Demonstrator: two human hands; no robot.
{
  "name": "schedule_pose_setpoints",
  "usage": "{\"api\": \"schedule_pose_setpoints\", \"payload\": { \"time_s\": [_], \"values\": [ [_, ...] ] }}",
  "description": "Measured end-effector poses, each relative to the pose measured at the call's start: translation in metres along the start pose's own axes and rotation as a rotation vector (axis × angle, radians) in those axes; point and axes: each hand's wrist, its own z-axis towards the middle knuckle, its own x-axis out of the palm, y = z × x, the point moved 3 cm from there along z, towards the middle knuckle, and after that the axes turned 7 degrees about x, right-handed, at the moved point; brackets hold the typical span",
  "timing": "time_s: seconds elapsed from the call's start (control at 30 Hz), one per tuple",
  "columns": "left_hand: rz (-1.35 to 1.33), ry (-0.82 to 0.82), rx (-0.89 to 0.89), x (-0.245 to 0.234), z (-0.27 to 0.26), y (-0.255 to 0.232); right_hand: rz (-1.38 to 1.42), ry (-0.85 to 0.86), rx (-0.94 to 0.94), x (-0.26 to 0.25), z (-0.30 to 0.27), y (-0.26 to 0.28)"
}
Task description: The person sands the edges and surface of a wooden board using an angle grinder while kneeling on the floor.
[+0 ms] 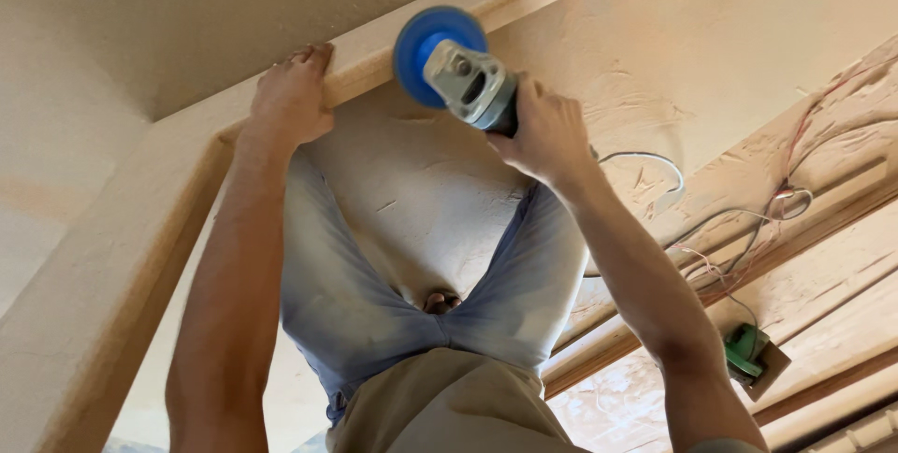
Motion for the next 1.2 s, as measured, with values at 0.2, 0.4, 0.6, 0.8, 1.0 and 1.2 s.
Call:
{"api": "schedule_pose_setpoints", "payload": {
  "time_s": [0.2,0.4,0.6,0.8,1.0,1.2],
  "values": [
    [-0.009,0.018,-0.019,-0.007,0.002,-0.005,0.057,-0.053,0.351,-0.029,0.018,-0.128],
    [0.011,0.039,-0.008,-0.007,0.001,-0.006,0.217,-0.48,0.083,-0.074,0.019,-0.251],
    [-0.008,0.038,0.003,-0.01,0.0,-0.001,0.255,-0.399,0.132,-0.053,0.02,-0.224],
    [0.017,0.03,0.01,-0.007,0.0,0.0,0.086,-0.093,0.063,-0.002,0.013,-0.089],
    [0.003,-0.005,0.044,-0.007,0.002,0.0,-0.003,0.025,-0.016,0.006,0.012,-0.044],
    [0.033,0.04,0.013,-0.01,0.003,-0.004,-0.025,-0.174,0.116,-0.025,0.025,-0.166]
  ]
}}
